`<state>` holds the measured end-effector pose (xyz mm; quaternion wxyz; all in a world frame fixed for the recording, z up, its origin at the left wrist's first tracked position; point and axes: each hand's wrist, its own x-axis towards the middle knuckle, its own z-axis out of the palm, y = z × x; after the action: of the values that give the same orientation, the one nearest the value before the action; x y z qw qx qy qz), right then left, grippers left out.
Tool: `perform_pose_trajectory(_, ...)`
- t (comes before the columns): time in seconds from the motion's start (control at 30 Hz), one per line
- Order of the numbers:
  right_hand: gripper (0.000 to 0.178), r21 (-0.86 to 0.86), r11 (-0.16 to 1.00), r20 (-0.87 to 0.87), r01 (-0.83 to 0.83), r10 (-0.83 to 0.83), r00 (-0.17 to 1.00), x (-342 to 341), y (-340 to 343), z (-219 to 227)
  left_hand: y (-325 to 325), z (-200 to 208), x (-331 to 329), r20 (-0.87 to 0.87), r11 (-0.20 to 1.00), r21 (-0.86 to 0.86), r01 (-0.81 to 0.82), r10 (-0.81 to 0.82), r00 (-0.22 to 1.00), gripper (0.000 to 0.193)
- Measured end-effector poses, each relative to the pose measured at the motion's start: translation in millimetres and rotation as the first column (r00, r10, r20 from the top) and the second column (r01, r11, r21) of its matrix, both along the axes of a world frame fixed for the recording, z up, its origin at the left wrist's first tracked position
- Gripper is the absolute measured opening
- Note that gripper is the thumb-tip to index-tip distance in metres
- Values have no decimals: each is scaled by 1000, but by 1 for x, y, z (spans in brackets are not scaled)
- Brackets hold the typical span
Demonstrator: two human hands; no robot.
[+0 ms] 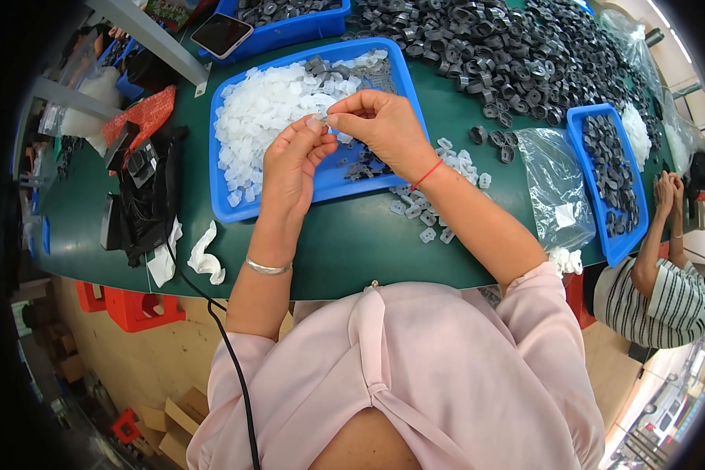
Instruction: The person assembles small black and white plastic components by hand at a factory workbench.
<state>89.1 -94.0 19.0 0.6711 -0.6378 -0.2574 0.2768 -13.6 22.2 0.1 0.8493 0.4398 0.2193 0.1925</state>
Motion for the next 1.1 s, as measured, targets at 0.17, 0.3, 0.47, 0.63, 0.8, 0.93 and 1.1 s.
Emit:
perform_pose_trajectory(0.17,21,-31,999,47,23,-22,999,-1,0,-2,-1,-2,0,22,1000,-16,-7,8,1000,22)
perform_pose_trajectory(0.3,21,-33,999,54,12,-10,998,1,-1,-2,-1,-3,0,4,992,122,-28,27,1000,23)
perform_pose_trajectory(0.47,22,-73,997,85,19,-12,996,1,-2,-1,-4,0,-1,-36,974,223,-41,50,998,22)
perform_pose_trajectory(0.63,22,-83,996,93,32,-25,995,3,-4,-3,-6,2,-1,-34,970,241,-43,53,998,21)
perform_pose_trajectory(0.8,22,-77,996,100,52,-44,994,4,-5,-5,-8,2,-1,-11,961,275,-27,31,999,24)
perform_pose_trajectory(0.93,22,-65,997,98,51,-45,994,5,-6,-4,-8,2,-1,18,958,286,12,-18,1000,25)
perform_pose_trajectory(1.1,21,-71,995,114,64,-55,992,6,-6,-1,-9,1,-1,39,959,282,24,-37,999,24)
